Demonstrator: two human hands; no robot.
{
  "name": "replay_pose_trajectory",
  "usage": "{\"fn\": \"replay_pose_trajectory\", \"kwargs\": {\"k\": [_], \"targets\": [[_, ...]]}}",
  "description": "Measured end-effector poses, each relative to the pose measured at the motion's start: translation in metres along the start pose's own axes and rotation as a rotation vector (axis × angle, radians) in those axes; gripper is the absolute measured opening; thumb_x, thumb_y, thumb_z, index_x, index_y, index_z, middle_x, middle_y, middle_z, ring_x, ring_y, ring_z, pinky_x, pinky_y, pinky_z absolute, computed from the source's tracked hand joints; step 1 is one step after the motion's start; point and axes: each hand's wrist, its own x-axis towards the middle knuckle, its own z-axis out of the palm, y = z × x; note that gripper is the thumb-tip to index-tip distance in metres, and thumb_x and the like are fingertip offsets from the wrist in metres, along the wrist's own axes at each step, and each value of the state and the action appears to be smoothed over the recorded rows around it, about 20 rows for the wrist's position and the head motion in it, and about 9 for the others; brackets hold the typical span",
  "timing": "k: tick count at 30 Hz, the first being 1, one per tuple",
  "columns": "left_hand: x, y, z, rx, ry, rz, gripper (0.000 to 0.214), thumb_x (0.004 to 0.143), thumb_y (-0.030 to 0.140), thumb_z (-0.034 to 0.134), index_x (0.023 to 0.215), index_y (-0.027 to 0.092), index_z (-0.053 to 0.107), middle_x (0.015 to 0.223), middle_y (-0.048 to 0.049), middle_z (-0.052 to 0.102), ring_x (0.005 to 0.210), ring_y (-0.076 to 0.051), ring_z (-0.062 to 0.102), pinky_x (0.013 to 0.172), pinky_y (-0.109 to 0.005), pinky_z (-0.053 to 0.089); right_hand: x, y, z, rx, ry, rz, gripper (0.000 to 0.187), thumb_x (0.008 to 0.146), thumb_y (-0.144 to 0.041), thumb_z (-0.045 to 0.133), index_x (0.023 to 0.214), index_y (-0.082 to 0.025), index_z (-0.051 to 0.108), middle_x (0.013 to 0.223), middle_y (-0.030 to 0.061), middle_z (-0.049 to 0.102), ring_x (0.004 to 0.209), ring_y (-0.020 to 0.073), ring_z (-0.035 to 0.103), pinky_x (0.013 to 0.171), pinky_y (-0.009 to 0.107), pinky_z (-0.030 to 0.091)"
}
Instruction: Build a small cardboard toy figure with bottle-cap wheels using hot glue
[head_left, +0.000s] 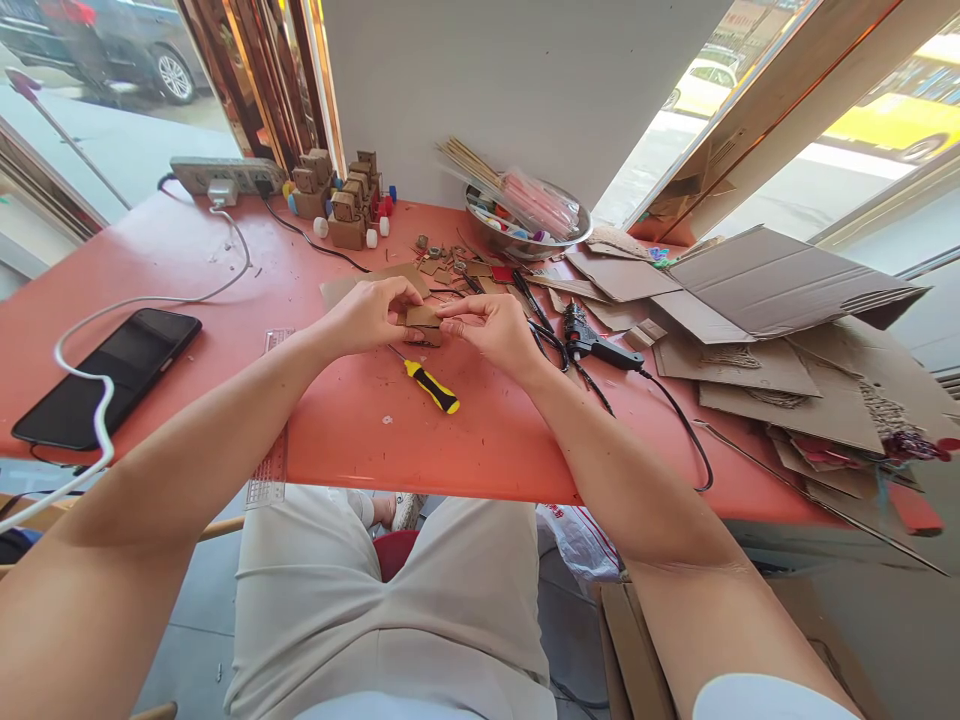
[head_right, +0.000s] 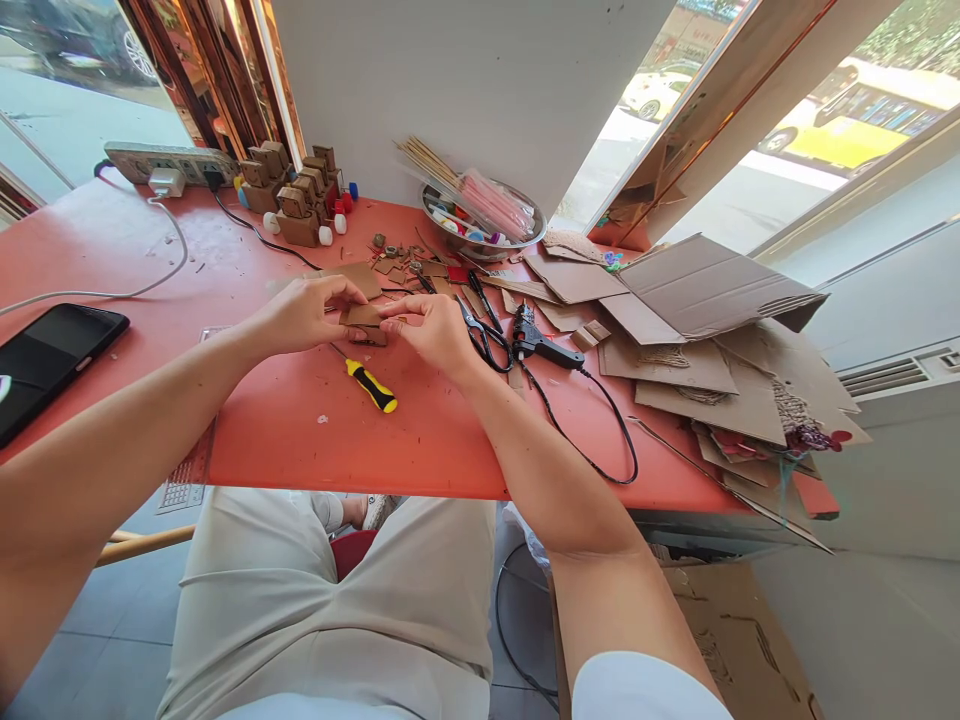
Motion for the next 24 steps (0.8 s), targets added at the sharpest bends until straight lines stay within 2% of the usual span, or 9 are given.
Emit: {"fn": "replay_pose_trajectory", "kwargs": {"k": [4, 7, 11, 15, 24], "targets": [[-0.001, 0.002, 0.000, 0.089, -0.018, 0.031, 0.044, 0.072, 0.052, 0.084, 0.104, 0.023, 0.079, 0.095, -0.0045, 0.080, 0.091, -0.026, 0.073, 0.084, -0.034, 0.056, -0.001, -0.002, 0.001, -0.042, 0.011, -0.021, 0.015, 0.082, -0.014, 0.083, 0.090, -0.025, 0.090, 0.104, 0.0021, 0.090, 0.109, 0.0260, 0.083, 0.107, 0.039, 0.060], [-0.001, 0.005, 0.002, 0.141, -0.023, 0.006, 0.047, 0.074, 0.053, 0.084, 0.109, 0.022, 0.079, 0.098, -0.0039, 0.080, 0.090, -0.025, 0.073, 0.084, -0.034, 0.056, -0.002, -0.004, 0.002, -0.126, 0.034, -0.066, 0.015, 0.084, -0.014, 0.082, 0.090, -0.026, 0.089, 0.102, 0.0004, 0.089, 0.106, 0.0252, 0.083, 0.105, 0.038, 0.060], [-0.002, 0.010, 0.008, 0.184, 0.006, -0.043, 0.045, 0.077, 0.052, 0.083, 0.111, 0.021, 0.080, 0.097, -0.0041, 0.079, 0.091, -0.025, 0.073, 0.085, -0.033, 0.055, -0.003, -0.004, 0.003, -0.199, 0.052, -0.098, 0.010, 0.086, -0.018, 0.082, 0.086, -0.026, 0.087, 0.097, -0.0007, 0.089, 0.099, 0.0248, 0.082, 0.102, 0.038, 0.059], [-0.003, 0.012, 0.014, 0.202, 0.045, -0.035, 0.042, 0.078, 0.050, 0.083, 0.108, 0.021, 0.078, 0.096, -0.0044, 0.078, 0.093, -0.026, 0.073, 0.085, -0.034, 0.054, -0.002, -0.001, 0.004, -0.234, 0.055, -0.097, 0.008, 0.086, -0.020, 0.082, 0.080, -0.025, 0.082, 0.091, -0.0005, 0.087, 0.095, 0.0251, 0.081, 0.097, 0.038, 0.057], [-0.005, 0.016, 0.016, 0.269, 0.020, -0.049, 0.041, 0.080, 0.050, 0.075, 0.107, 0.019, 0.072, 0.102, -0.0113, 0.080, 0.100, -0.035, 0.076, 0.088, -0.041, 0.056, -0.002, 0.001, 0.007, -0.280, 0.058, -0.126, 0.009, 0.086, -0.022, 0.081, 0.078, -0.025, 0.077, 0.096, 0.0007, 0.086, 0.102, 0.0293, 0.080, 0.112, 0.050, 0.049]]}}
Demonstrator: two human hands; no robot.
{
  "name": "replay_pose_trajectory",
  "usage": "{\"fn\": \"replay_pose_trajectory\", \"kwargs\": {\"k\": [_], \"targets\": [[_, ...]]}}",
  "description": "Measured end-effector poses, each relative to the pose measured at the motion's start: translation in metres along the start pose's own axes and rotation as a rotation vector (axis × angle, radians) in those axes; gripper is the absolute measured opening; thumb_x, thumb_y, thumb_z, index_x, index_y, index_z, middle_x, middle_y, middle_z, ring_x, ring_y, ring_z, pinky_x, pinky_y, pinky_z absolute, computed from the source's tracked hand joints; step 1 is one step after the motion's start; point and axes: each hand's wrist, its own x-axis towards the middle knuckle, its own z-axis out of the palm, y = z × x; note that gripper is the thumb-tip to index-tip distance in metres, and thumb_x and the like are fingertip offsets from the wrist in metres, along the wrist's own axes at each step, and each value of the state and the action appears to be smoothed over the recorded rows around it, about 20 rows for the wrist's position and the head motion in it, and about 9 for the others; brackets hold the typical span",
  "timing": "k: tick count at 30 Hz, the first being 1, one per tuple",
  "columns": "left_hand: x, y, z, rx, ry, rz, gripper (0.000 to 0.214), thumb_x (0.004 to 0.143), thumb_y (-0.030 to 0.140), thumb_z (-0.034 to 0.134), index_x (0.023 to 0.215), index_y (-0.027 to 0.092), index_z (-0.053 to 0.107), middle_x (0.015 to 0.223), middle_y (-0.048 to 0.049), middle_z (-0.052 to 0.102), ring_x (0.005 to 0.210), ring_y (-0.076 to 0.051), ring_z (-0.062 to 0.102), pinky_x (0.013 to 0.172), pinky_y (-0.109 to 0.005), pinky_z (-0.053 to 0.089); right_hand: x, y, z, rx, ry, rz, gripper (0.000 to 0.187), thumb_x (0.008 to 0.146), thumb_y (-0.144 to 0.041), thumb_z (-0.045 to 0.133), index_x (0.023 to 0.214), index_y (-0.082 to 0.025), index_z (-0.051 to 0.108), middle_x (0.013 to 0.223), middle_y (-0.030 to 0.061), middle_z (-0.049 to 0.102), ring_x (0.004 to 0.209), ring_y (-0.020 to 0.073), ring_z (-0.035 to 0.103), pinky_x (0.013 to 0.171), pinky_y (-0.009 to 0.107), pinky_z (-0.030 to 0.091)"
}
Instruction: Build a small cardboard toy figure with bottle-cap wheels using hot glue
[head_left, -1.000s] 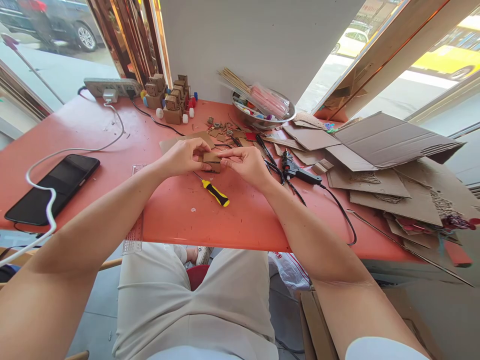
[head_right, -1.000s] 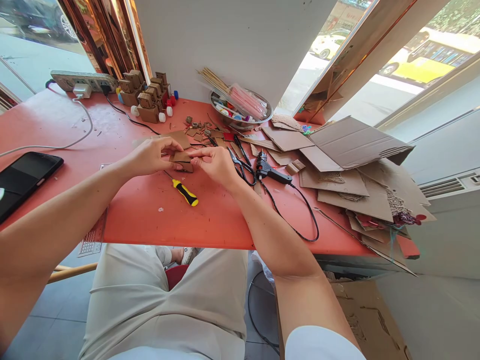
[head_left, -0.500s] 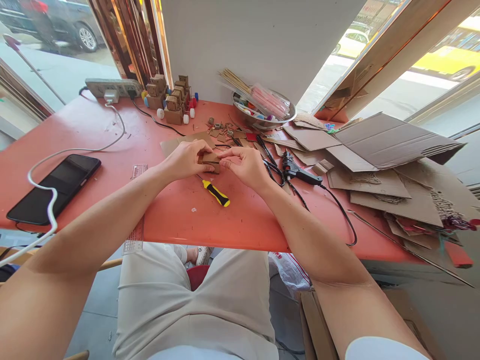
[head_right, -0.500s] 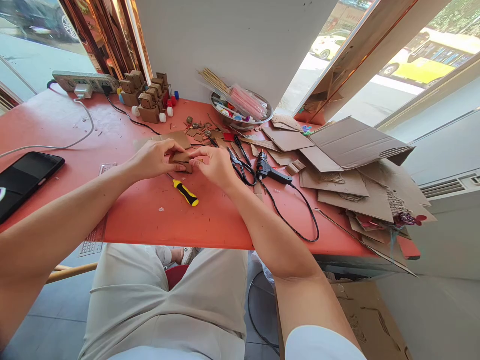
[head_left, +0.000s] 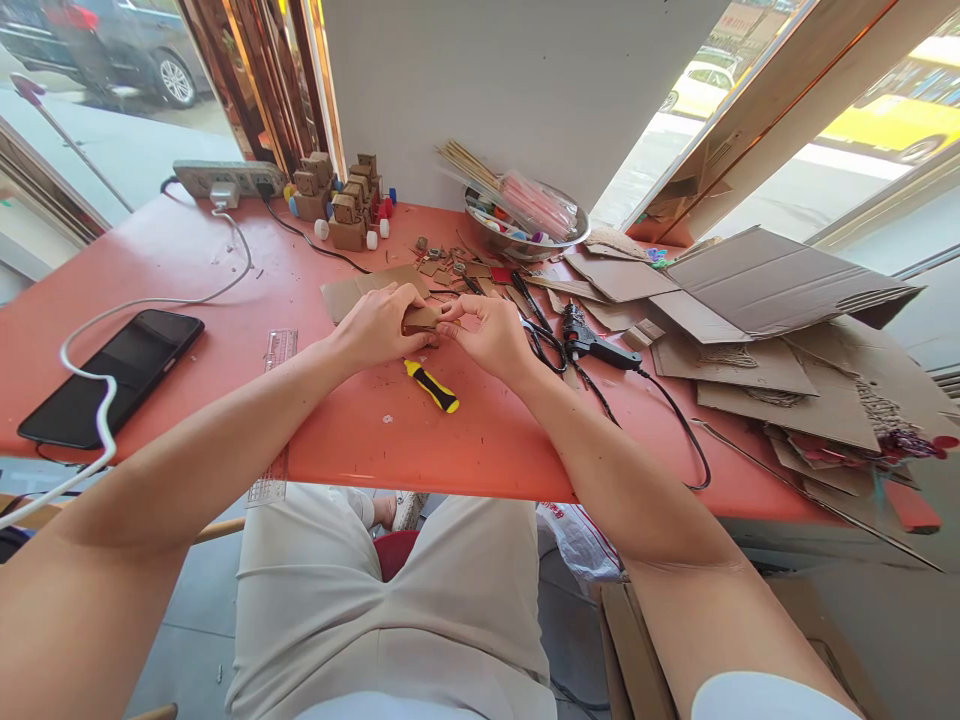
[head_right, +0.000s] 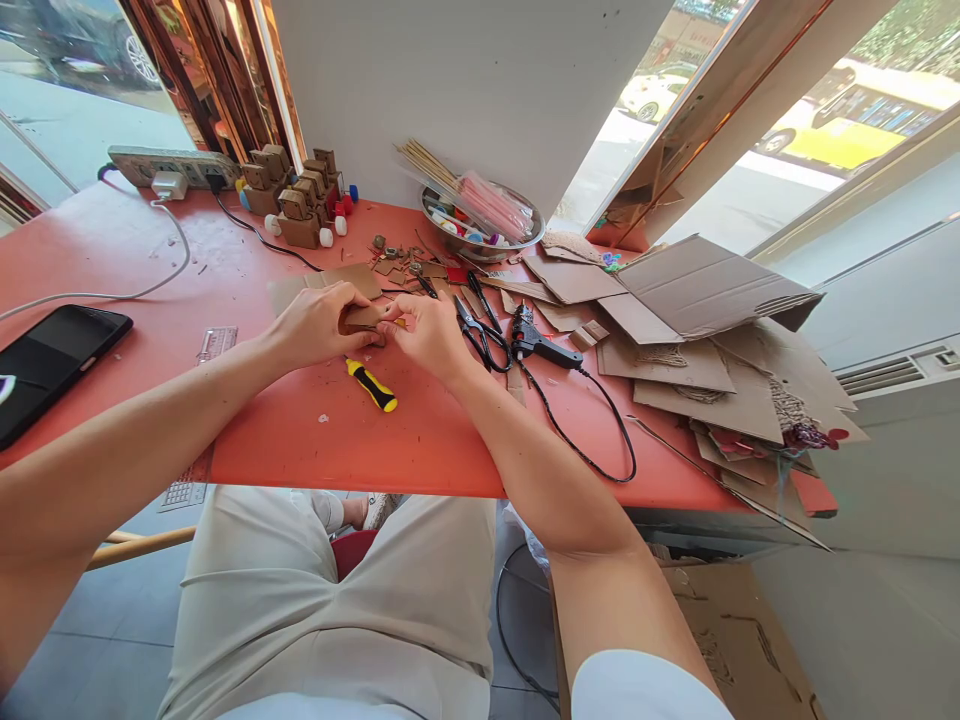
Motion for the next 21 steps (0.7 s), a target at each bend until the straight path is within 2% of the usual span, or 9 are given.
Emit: {"fn": "replay_pose_trajectory", "kwargs": {"k": [3, 8, 14, 21], "targets": [[-0.0003, 0.0006, -0.0005, -0.006, 0.004, 0.030, 0.039, 0.080, 0.050, 0.073, 0.104, 0.020, 0.072, 0.102, -0.0113, 0.081, 0.102, -0.035, 0.077, 0.089, -0.042, 0.057, 0.0001, -0.0004, 0.0026, -0.044, 0.003, -0.018, 0.010, 0.086, -0.021, 0.080, 0.077, -0.024, 0.076, 0.092, 0.0002, 0.085, 0.095, 0.0275, 0.079, 0.114, 0.052, 0.047], [-0.0006, 0.0012, -0.0007, -0.001, 0.006, 0.033, 0.036, 0.080, 0.047, 0.072, 0.103, 0.020, 0.071, 0.103, -0.0118, 0.081, 0.103, -0.036, 0.078, 0.090, -0.042, 0.058, -0.0007, -0.0009, 0.0046, -0.056, -0.017, -0.066, 0.011, 0.089, -0.025, 0.074, 0.078, -0.024, 0.075, 0.088, 0.0015, 0.083, 0.089, 0.0255, 0.076, 0.094, 0.041, 0.054], [-0.0008, 0.0003, -0.0010, 0.012, -0.003, 0.021, 0.038, 0.079, 0.048, 0.071, 0.106, 0.020, 0.070, 0.107, -0.0136, 0.081, 0.103, -0.036, 0.079, 0.091, -0.043, 0.058, -0.0022, -0.0060, 0.0024, -0.134, -0.048, -0.051, 0.012, 0.090, -0.026, 0.071, 0.078, -0.024, 0.070, 0.092, 0.0033, 0.083, 0.096, 0.0289, 0.075, 0.106, 0.048, 0.049], [-0.0017, 0.0000, -0.0001, 0.012, 0.014, 0.008, 0.038, 0.080, 0.048, 0.070, 0.108, 0.021, 0.071, 0.106, -0.0125, 0.081, 0.102, -0.035, 0.078, 0.092, -0.043, 0.058, -0.0034, -0.0084, 0.0036, -0.172, -0.064, -0.133, 0.013, 0.088, -0.024, 0.062, 0.075, -0.024, 0.061, 0.085, 0.0050, 0.077, 0.093, 0.0266, 0.070, 0.089, 0.036, 0.047]]}}
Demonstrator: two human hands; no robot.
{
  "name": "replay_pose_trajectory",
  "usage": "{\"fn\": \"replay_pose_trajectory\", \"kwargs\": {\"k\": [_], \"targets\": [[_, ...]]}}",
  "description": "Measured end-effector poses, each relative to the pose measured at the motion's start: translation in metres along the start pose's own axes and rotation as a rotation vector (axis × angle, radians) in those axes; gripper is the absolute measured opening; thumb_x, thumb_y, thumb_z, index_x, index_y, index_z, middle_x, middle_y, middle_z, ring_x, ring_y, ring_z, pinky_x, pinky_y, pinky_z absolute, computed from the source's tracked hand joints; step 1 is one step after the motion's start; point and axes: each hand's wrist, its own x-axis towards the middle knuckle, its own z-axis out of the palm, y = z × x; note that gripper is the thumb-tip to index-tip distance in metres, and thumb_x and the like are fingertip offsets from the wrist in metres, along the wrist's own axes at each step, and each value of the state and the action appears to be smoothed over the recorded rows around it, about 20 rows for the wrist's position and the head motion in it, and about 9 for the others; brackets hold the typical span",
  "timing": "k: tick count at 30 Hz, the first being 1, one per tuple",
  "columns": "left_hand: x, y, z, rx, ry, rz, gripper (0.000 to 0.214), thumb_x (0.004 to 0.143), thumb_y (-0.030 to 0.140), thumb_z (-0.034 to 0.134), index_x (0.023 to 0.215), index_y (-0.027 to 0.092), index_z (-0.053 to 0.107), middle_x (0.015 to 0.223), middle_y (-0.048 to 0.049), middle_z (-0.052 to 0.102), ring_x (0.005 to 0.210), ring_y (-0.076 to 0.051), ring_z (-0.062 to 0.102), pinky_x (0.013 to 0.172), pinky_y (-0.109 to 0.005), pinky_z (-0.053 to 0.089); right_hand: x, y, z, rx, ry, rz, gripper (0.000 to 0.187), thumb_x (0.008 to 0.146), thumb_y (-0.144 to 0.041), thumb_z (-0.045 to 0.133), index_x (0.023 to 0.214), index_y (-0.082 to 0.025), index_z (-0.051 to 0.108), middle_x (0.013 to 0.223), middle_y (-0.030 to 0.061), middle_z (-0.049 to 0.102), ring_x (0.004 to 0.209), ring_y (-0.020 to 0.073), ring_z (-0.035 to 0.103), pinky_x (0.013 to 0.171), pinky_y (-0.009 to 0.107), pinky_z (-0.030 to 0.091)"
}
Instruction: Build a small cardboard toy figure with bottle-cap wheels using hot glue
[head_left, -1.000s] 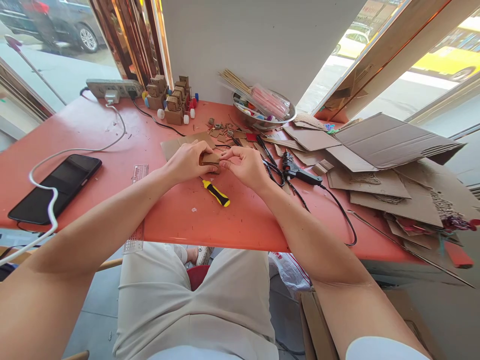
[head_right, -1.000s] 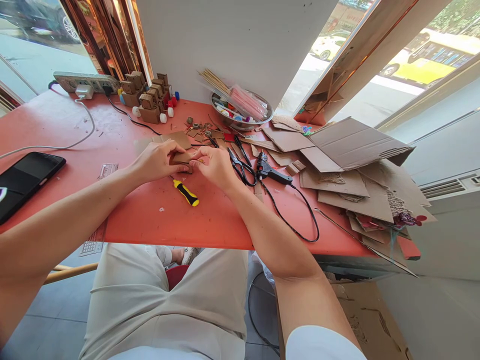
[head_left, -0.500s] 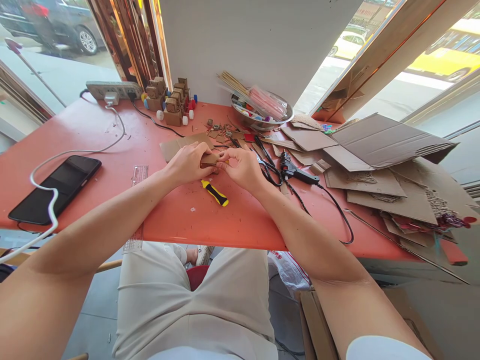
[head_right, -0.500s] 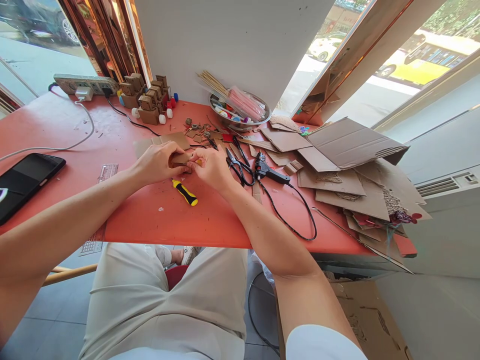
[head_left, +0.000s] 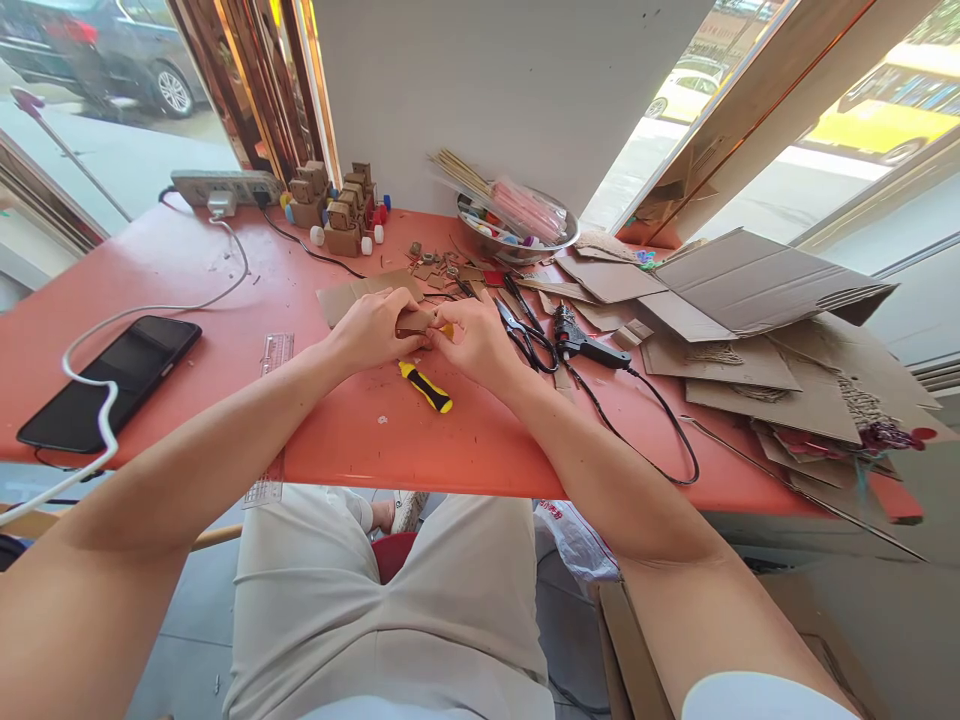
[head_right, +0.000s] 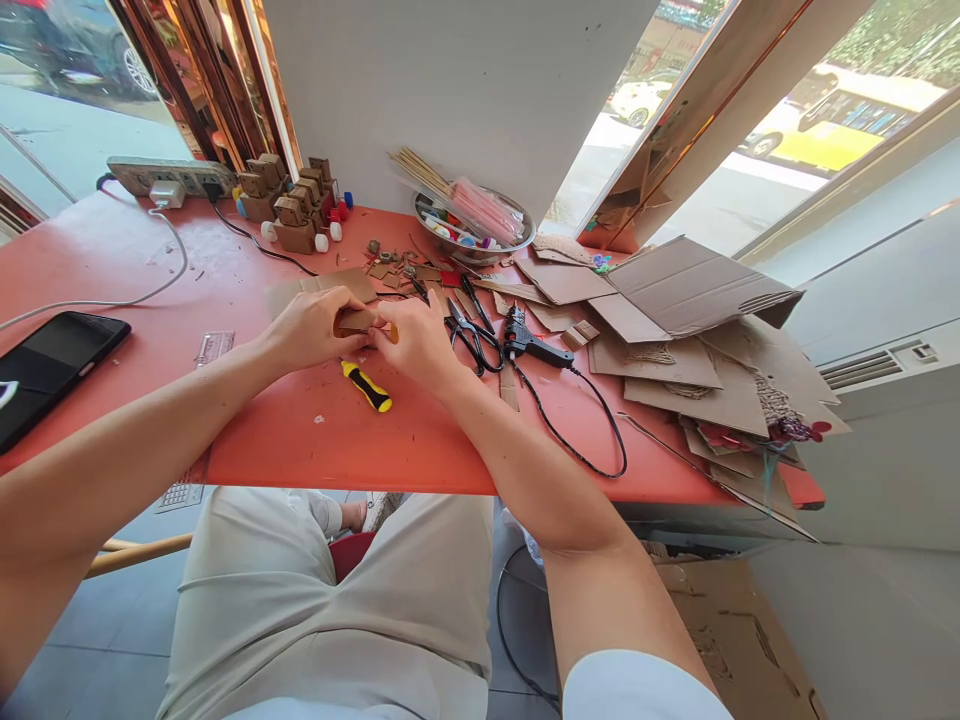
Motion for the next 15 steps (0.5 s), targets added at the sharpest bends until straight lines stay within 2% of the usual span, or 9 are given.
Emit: {"fn": "replay_pose_trajectory", "kwargs": {"k": [4, 8, 15], "targets": [[0.003, -0.004, -0.004, -0.024, -0.021, -0.005, 0.041, 0.077, 0.048, 0.074, 0.107, 0.020, 0.075, 0.101, -0.0092, 0.081, 0.096, -0.031, 0.077, 0.089, -0.040, 0.058, -0.001, -0.001, 0.001, -0.012, 0.007, -0.020, 0.016, 0.089, -0.024, 0.060, 0.074, -0.024, 0.058, 0.082, 0.0044, 0.074, 0.090, 0.0253, 0.068, 0.087, 0.035, 0.045], [0.008, -0.017, -0.012, -0.175, -0.097, 0.044, 0.055, 0.072, 0.061, 0.081, 0.110, 0.021, 0.081, 0.098, -0.0051, 0.083, 0.092, -0.028, 0.077, 0.084, -0.037, 0.060, -0.001, -0.002, 0.001, -0.015, 0.013, -0.015, 0.015, 0.090, -0.026, 0.061, 0.075, -0.025, 0.059, 0.084, 0.0044, 0.076, 0.088, 0.0247, 0.068, 0.086, 0.035, 0.047], [0.013, -0.037, -0.013, -0.442, -0.123, 0.055, 0.060, 0.079, 0.073, 0.077, 0.111, 0.023, 0.086, 0.110, -0.0077, 0.087, 0.103, -0.029, 0.081, 0.094, -0.039, 0.066, -0.002, -0.004, 0.001, -0.026, 0.026, 0.031, 0.018, 0.090, -0.026, 0.064, 0.073, -0.026, 0.057, 0.085, 0.0042, 0.077, 0.095, 0.0280, 0.070, 0.098, 0.042, 0.050]]}}
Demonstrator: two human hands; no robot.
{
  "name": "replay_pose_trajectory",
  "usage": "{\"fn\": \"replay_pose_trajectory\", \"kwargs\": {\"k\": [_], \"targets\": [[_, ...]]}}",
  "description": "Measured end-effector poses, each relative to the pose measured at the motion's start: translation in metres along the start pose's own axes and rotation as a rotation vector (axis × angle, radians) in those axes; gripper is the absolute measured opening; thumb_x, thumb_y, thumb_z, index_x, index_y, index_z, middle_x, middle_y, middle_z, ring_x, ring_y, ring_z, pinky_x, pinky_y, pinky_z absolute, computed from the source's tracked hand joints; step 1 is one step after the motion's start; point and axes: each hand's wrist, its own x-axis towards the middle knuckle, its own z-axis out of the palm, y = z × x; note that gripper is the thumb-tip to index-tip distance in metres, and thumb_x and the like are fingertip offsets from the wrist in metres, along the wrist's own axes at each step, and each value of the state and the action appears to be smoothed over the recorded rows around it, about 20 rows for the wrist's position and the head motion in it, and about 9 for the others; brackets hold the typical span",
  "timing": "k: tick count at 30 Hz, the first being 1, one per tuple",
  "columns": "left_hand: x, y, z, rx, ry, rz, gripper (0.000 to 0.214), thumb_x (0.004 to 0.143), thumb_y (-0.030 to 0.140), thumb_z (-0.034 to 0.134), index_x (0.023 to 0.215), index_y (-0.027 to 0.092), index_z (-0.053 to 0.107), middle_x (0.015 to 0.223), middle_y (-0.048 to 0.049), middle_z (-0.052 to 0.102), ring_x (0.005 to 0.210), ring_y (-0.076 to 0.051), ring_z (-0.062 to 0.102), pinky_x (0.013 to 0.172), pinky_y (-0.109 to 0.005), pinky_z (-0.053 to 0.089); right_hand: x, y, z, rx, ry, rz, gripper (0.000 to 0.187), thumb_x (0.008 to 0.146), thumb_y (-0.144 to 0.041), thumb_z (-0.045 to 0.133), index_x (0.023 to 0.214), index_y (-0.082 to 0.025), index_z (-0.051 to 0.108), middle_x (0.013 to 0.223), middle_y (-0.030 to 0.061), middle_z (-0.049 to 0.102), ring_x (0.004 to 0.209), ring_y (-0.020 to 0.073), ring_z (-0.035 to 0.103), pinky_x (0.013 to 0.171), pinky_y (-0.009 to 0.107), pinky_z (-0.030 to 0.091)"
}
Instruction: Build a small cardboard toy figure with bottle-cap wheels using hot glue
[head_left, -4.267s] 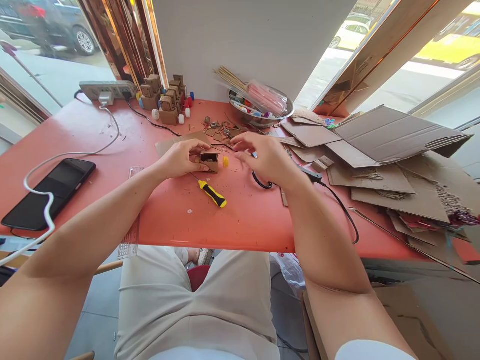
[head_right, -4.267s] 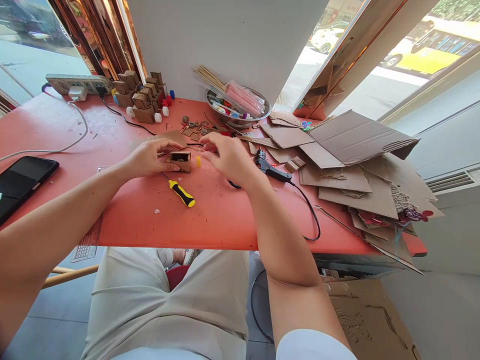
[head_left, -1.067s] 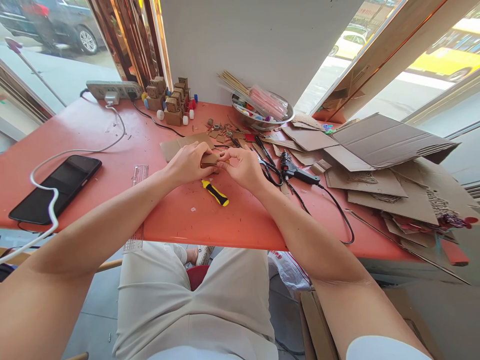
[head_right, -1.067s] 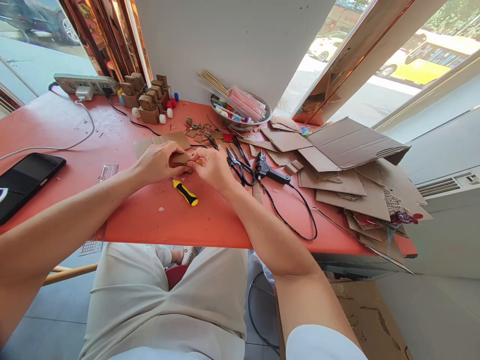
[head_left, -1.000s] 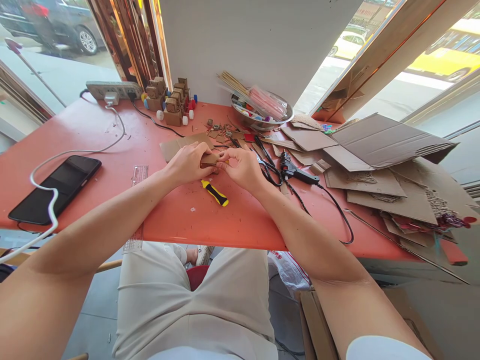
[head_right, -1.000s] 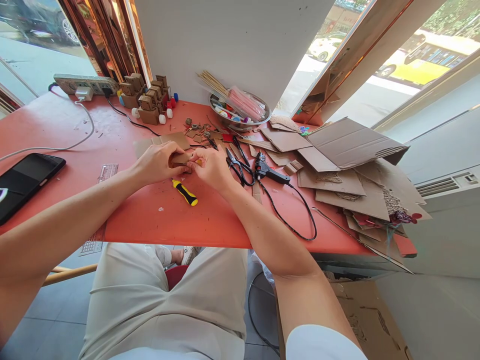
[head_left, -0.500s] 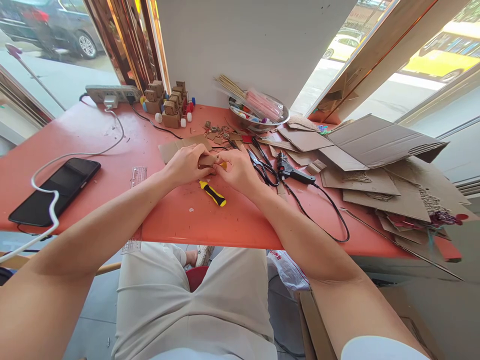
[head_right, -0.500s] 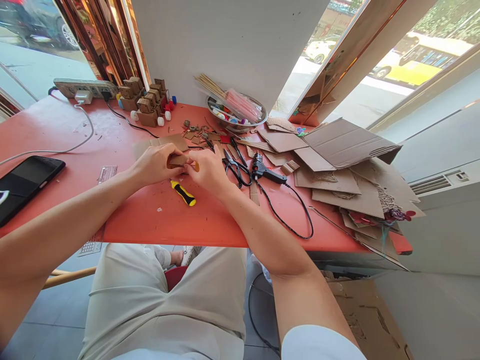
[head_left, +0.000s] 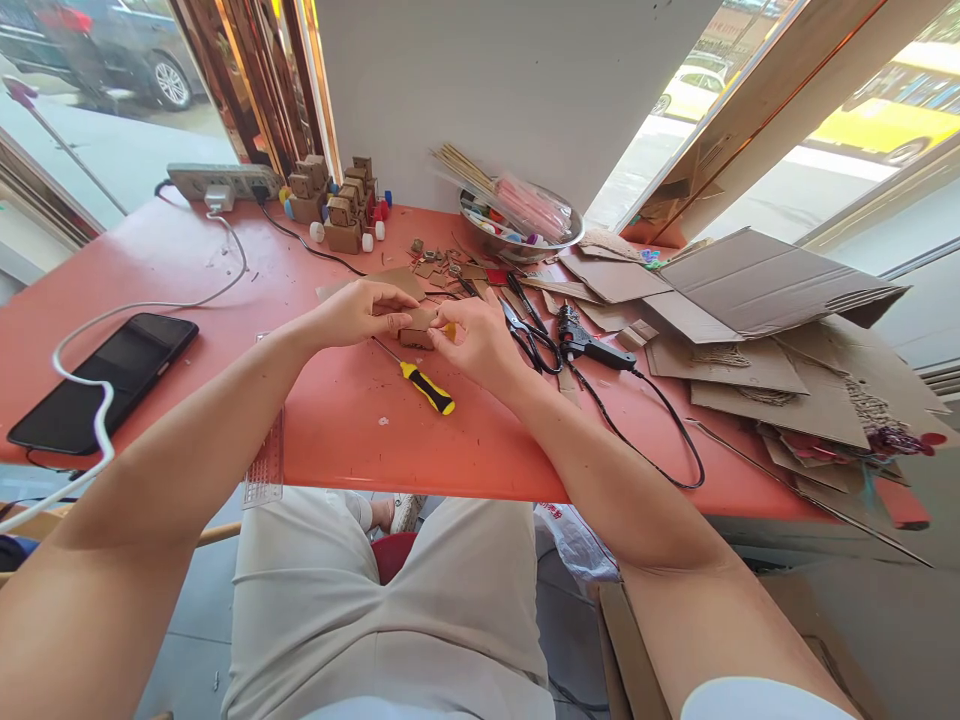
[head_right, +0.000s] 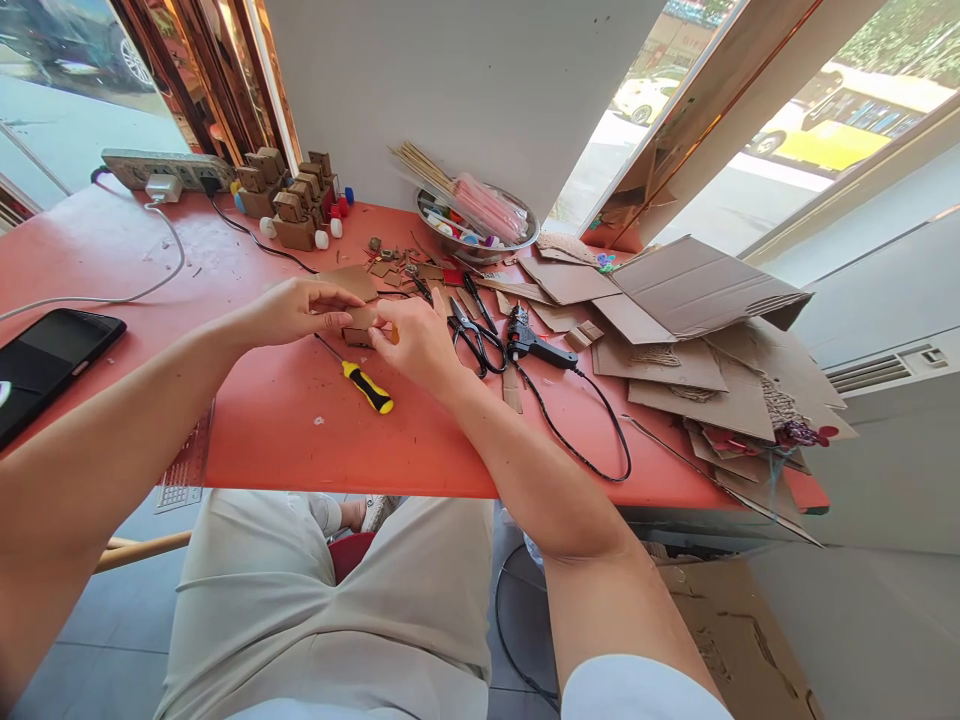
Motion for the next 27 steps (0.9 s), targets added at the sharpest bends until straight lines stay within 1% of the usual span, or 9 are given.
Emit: {"fn": "replay_pose_trajectory", "kwargs": {"k": [4, 8, 11, 12, 14, 16, 19, 23, 27], "targets": [[0.001, -0.003, 0.000, -0.019, -0.037, -0.009, 0.065, 0.077, 0.072, 0.080, 0.117, 0.021, 0.085, 0.110, -0.0089, 0.087, 0.104, -0.030, 0.081, 0.094, -0.041, 0.067, -0.001, -0.001, 0.000, 0.010, 0.007, 0.007, 0.015, 0.089, -0.024, 0.063, 0.075, -0.026, 0.058, 0.088, 0.0049, 0.079, 0.095, 0.0286, 0.071, 0.099, 0.043, 0.050], [0.001, 0.000, 0.000, 0.008, 0.031, 0.029, 0.058, 0.076, 0.062, 0.082, 0.118, 0.021, 0.084, 0.119, -0.0108, 0.086, 0.111, -0.030, 0.080, 0.103, -0.043, 0.064, -0.001, -0.004, -0.002, -0.005, 0.000, 0.011, 0.016, 0.088, -0.024, 0.062, 0.073, -0.026, 0.058, 0.085, 0.0045, 0.078, 0.094, 0.0285, 0.070, 0.103, 0.044, 0.047], [-0.001, 0.007, -0.001, 0.071, 0.071, 0.089, 0.037, 0.079, 0.051, 0.079, 0.101, 0.023, 0.086, 0.118, -0.0093, 0.086, 0.112, -0.029, 0.079, 0.104, -0.042, 0.063, 0.000, -0.005, -0.003, -0.016, -0.023, 0.031, 0.016, 0.088, -0.023, 0.062, 0.073, -0.025, 0.061, 0.084, 0.0035, 0.077, 0.092, 0.0278, 0.070, 0.102, 0.045, 0.046], [-0.002, 0.009, -0.002, 0.090, 0.064, 0.112, 0.030, 0.080, 0.049, 0.077, 0.093, 0.023, 0.086, 0.117, -0.0090, 0.086, 0.110, -0.029, 0.079, 0.103, -0.042, 0.063, 0.000, -0.005, -0.002, -0.014, -0.020, 0.033, 0.015, 0.089, -0.022, 0.062, 0.074, -0.025, 0.063, 0.084, 0.0031, 0.077, 0.093, 0.0279, 0.070, 0.103, 0.046, 0.045], [-0.003, 0.012, -0.004, 0.097, 0.024, 0.142, 0.025, 0.080, 0.047, 0.076, 0.081, 0.024, 0.085, 0.117, -0.0089, 0.087, 0.107, -0.028, 0.080, 0.097, -0.040, 0.064, 0.000, -0.005, -0.002, -0.003, -0.006, 0.022, 0.014, 0.090, -0.022, 0.062, 0.077, -0.025, 0.067, 0.085, 0.0028, 0.078, 0.095, 0.0281, 0.070, 0.104, 0.046, 0.045], [-0.004, 0.013, -0.006, 0.074, -0.018, 0.147, 0.025, 0.077, 0.048, 0.078, 0.080, 0.025, 0.086, 0.118, -0.0088, 0.087, 0.105, -0.028, 0.081, 0.095, -0.039, 0.065, 0.000, -0.004, -0.001, 0.007, -0.002, 0.006, 0.014, 0.090, -0.022, 0.063, 0.078, -0.025, 0.068, 0.085, 0.0029, 0.079, 0.095, 0.0281, 0.070, 0.101, 0.044, 0.046], [-0.003, 0.011, -0.009, 0.060, -0.042, 0.170, 0.024, 0.073, 0.048, 0.083, 0.084, 0.027, 0.087, 0.120, -0.0094, 0.087, 0.109, -0.030, 0.081, 0.101, -0.041, 0.064, 0.000, -0.003, -0.002, 0.009, -0.008, -0.003, 0.013, 0.090, -0.022, 0.063, 0.078, -0.025, 0.068, 0.087, 0.0037, 0.080, 0.095, 0.0283, 0.071, 0.097, 0.042, 0.048], [-0.001, 0.008, -0.010, 0.080, -0.036, 0.198, 0.020, 0.074, 0.047, 0.083, 0.079, 0.028, 0.086, 0.120, -0.0103, 0.087, 0.113, -0.031, 0.081, 0.105, -0.043, 0.062, 0.001, -0.003, -0.003, 0.032, -0.021, 0.003, 0.009, 0.091, -0.024, 0.065, 0.083, -0.025, 0.069, 0.099, 0.0051, 0.082, 0.104, 0.0295, 0.073, 0.103, 0.045, 0.047], [0.000, 0.009, -0.011, 0.096, -0.043, 0.176, 0.021, 0.072, 0.048, 0.084, 0.080, 0.028, 0.087, 0.119, -0.0085, 0.088, 0.115, -0.032, 0.081, 0.107, -0.046, 0.062, 0.003, 0.000, -0.002, 0.043, -0.026, 0.004, 0.020, 0.092, -0.026, 0.067, 0.073, -0.025, 0.061, 0.095, 0.0050, 0.079, 0.104, 0.0299, 0.073, 0.107, 0.047, 0.047]]}}
